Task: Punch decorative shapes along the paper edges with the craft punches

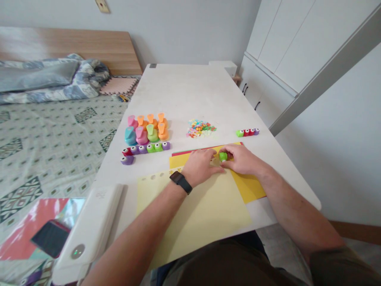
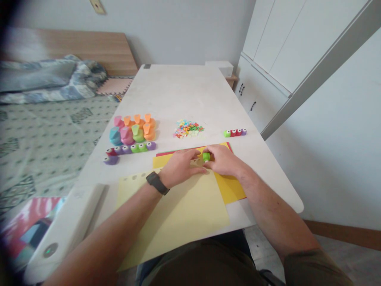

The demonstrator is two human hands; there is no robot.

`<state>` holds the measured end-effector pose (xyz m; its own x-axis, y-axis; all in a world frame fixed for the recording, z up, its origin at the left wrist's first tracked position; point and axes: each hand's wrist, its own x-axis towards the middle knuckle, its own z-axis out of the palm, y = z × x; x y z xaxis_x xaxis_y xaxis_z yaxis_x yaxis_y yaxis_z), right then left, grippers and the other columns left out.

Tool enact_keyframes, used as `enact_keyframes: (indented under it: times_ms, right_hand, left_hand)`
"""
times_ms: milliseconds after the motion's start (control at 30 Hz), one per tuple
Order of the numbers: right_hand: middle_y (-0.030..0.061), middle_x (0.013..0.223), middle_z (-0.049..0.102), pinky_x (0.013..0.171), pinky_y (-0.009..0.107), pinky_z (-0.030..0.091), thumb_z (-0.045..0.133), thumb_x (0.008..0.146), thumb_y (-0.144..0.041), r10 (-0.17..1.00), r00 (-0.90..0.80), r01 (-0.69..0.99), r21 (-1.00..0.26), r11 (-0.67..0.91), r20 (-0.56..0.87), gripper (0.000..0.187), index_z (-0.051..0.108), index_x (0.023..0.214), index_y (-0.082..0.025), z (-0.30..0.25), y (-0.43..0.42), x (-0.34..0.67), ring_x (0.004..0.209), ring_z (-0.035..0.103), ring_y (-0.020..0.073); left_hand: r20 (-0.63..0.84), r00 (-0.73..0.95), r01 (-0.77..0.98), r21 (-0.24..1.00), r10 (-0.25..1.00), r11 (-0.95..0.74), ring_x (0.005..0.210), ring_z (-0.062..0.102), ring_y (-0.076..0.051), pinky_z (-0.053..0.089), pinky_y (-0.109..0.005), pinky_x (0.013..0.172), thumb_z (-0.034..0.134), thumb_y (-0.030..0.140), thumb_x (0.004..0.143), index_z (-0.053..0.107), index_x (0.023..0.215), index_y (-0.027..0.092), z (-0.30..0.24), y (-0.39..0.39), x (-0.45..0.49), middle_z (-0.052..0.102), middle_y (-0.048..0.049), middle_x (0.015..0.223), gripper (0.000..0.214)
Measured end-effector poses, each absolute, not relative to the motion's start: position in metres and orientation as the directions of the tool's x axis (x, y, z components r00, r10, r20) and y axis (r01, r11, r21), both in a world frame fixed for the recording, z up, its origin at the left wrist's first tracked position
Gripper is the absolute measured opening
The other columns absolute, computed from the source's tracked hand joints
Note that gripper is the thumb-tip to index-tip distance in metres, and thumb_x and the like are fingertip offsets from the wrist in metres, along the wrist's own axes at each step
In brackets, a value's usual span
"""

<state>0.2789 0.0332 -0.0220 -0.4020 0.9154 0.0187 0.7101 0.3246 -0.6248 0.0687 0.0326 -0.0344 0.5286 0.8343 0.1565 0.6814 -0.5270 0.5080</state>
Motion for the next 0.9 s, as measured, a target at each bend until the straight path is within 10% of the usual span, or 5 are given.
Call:
enact_keyframes:
  times_ms: [233,700,900]
  right_hand:
    - [0.0023,0.092,0.07,0.073,0.03,0.044,0.073,0.081,-0.03,0.94,-0.334,0.641,-0.713,0.283,0.072,0.027,0.069,0.106,-0.02,-0.021,0.035,0.284,0.079,0.059,0.0169]
    - [0.0079,0.092,0.074,0.055,0.025,0.041,0.069,0.089,-0.058,0.985,-0.125,0.003,-0.993,-0.119,-0.118,0.038,0.07,0.09,-0.02,-0.031,0.045,0.279,0.076,0.063,0.0161]
    - [0.0087,0.095,0.074,0.057,0.025,0.045,0.07,0.088,-0.059,0.987,-0.105,0.004,-0.992,-0.125,-0.124,0.039,0.07,0.09,-0.02,-0.034,0.048,0.28,0.082,0.068,0.0188]
  left_hand:
    - [0.151,0.504,0.69,0.522,0.851,-0.501,0.097,0.07,-0.024,0.053,-0.034,0.082,0.071,0.029,0.088,0.066,0.11,0.018,-0.039,0.031,0.057,0.076,-0.0078,0.106,0.025]
    - [0.198,0.491,0.668,0.54,0.848,-0.512,0.097,0.068,-0.024,0.052,-0.037,0.086,0.066,0.028,0.092,0.066,0.109,0.018,-0.046,0.027,0.053,0.075,-0.0062,0.105,0.02]
    - [0.205,0.502,0.658,0.54,0.84,-0.525,0.099,0.068,-0.024,0.051,-0.037,0.088,0.064,0.029,0.093,0.066,0.111,0.018,-0.045,0.024,0.05,0.075,-0.0067,0.108,0.021]
